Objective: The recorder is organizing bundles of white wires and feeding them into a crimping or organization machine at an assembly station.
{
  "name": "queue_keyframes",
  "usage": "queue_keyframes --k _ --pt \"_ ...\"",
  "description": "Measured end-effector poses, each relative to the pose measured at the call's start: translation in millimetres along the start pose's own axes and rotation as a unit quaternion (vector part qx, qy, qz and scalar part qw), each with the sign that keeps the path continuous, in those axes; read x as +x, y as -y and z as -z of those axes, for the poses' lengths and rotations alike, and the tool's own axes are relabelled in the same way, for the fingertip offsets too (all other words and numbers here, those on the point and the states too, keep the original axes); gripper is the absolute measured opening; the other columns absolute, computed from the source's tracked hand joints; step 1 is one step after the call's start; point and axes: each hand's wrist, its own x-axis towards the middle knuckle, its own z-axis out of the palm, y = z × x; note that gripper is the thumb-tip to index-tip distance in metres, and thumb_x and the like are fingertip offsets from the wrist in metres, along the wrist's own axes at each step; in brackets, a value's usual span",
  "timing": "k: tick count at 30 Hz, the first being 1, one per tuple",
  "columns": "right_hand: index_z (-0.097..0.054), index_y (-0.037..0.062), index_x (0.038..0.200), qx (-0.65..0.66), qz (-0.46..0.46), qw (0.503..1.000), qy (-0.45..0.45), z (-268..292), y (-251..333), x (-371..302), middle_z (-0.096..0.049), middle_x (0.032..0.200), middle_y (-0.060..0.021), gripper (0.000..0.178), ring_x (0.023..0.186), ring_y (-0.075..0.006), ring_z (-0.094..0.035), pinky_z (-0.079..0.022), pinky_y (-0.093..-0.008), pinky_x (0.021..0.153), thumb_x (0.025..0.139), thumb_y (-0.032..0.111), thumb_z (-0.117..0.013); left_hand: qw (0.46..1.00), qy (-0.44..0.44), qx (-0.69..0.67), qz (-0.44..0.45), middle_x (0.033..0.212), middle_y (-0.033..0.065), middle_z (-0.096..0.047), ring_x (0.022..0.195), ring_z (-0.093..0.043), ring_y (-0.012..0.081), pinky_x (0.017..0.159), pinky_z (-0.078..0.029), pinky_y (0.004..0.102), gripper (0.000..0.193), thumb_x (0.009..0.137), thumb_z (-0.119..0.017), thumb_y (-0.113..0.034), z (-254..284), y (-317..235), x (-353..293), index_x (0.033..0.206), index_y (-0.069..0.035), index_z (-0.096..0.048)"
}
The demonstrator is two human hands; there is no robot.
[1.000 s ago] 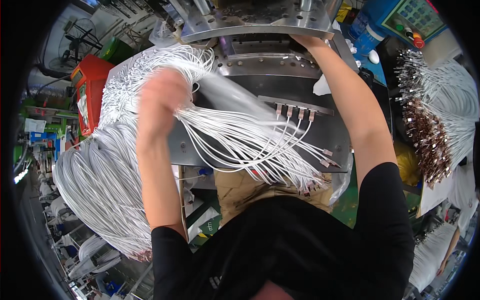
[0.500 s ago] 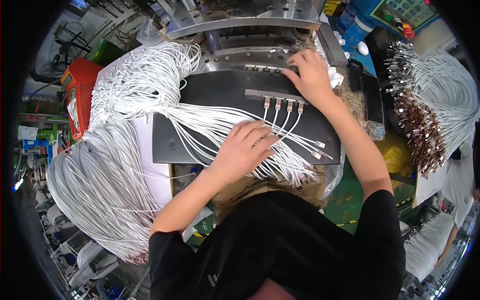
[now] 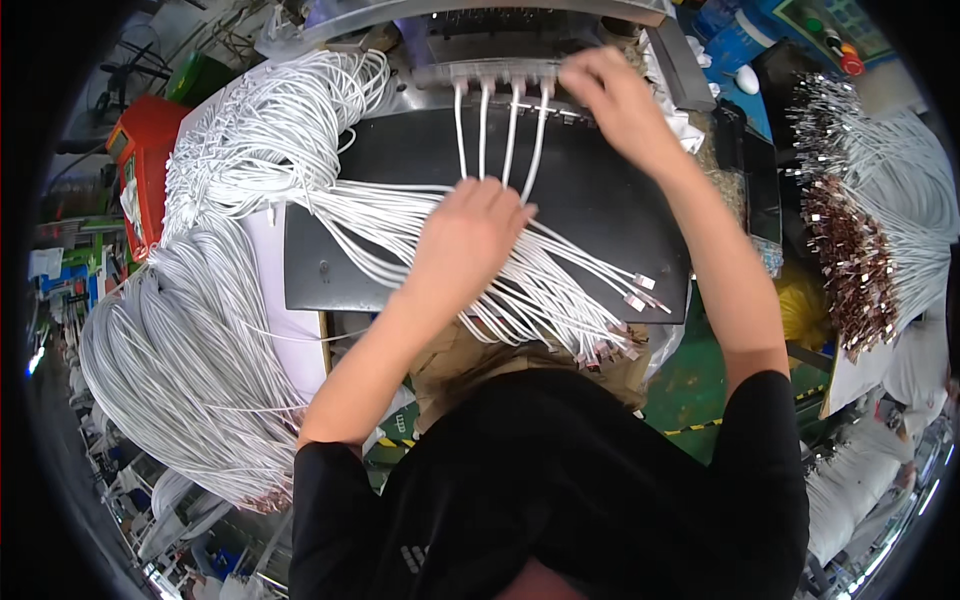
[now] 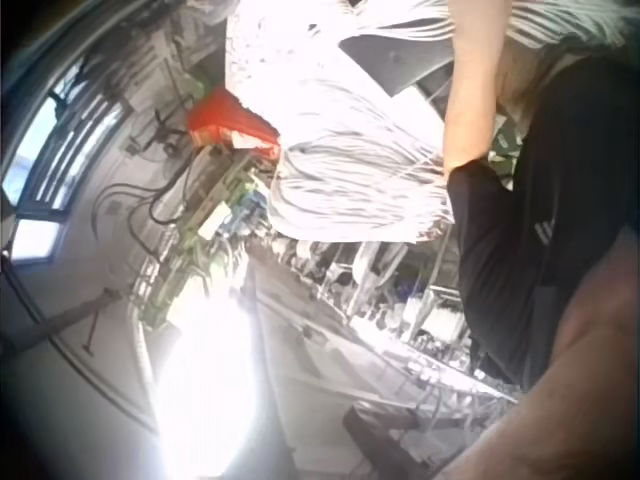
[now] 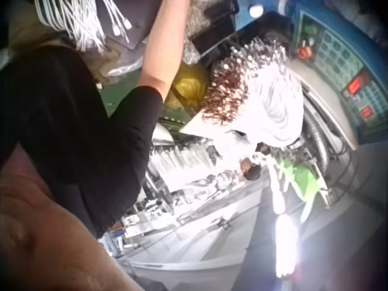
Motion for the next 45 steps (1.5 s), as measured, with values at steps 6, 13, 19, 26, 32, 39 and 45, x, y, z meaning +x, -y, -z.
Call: queue_keyframes --k 6,13,19,26,32,39,45 --pt "-0.069 0.0032 0.096 0.297 0.03 0.954 -0.033 -37.4 -84.1 124.3 -0.071 0.094 -0.0114 0.029 0.087 -0.0219 -0.066 -0.052 -0.0359 0.079 0.096 0.032 -0.062 0.997 -0.079 -0.014 -0.004 0.07 0.0116 -0.066 0.074 -0.068 0.0281 0.065 -0.054 0.0398 0.028 0.09 -0.067 -0.028 0.6 37.0 102.1 0.075 -0.005 -0.067" --pt "-0.069 0.0 0.104 -0.067 -0.121 0.985 -0.105 -35.5 -95.6 147.2 -0.071 0.1 -0.0149 0.031 0.093 -0.0266 -0.066 -0.05 -0.0341 0.089 0.101 0.027 -0.053 0.991 0.055 -0.002 0.118 0.09 0.0159 -0.072 0.089 -0.07 0.0303 0.078 -0.055 0.0437 0.028 0.09 -0.064 -0.031 19.0 51.1 149.0 0.089 -0.004 -0.072" --pt "-0.064 -0.0015 0.116 -0.102 0.023 0.993 -0.053 -41.8 -64.2 96.1 -0.066 0.115 -0.0215 0.039 0.108 -0.0331 -0.062 -0.047 -0.0412 0.097 0.1 0.033 -0.054 0.957 0.071 -0.111 0.259 0.128 0.0236 -0.062 0.122 -0.055 0.0404 0.109 -0.039 0.0454 0.046 0.089 -0.054 -0.02 36.7 64.5 151.2 0.129 0.002 -0.059" --pt "-0.059 0.0004 0.128 -0.22 0.113 0.969 -0.029 -42.9 15.4 64.4 -0.058 0.132 -0.0247 0.047 0.126 -0.0417 -0.051 -0.037 -0.0484 0.109 0.099 0.037 -0.053 0.957 -0.189 0.222 -0.001 0.129 0.0249 -0.061 0.125 -0.054 0.0389 0.111 -0.038 0.0464 0.048 0.089 -0.054 -0.023 -34.5 129.6 143.1 0.13 0.001 -0.059" --pt "-0.063 0.0004 0.122 -0.323 0.08 0.938 -0.094 -52.6 28.4 60.6 -0.064 0.114 -0.0197 0.039 0.11 -0.0358 -0.059 -0.046 -0.0424 0.094 0.097 0.03 -0.06 0.931 -0.217 0.288 0.066 0.132 0.0228 -0.06 0.128 -0.053 0.0366 0.111 -0.038 0.0504 0.047 0.089 -0.053 -0.022 -32.2 112.7 142.4 0.13 0.001 -0.06" --pt "-0.065 0.0047 0.125 -0.295 0.023 0.953 -0.064 -51.2 -6.5 44.2 -0.069 0.101 -0.015 0.039 0.097 -0.0347 -0.064 -0.051 -0.0407 0.086 0.095 0.029 -0.065 0.922 -0.331 0.2 0.002 0.117 0.0198 -0.066 0.108 -0.063 0.0334 0.092 -0.049 0.0457 0.031 0.091 -0.059 -0.026 -34.0 110.6 132.2 0.109 -0.002 -0.067" --pt "-0.068 -0.003 0.114 -0.105 -0.05 0.957 -0.266 73.7 32.6 -130.9 -0.07 0.096 -0.0116 0.025 0.087 -0.0216 -0.067 -0.053 -0.0309 0.081 0.099 0.014 -0.058 0.763 0.127 -0.618 0.142 0.08 0.0089 -0.068 0.074 -0.067 0.0175 0.07 -0.053 0.0293 0.028 0.102 -0.058 -0.021 39.3 30.2 -80.5 0.091 0.003 -0.067"
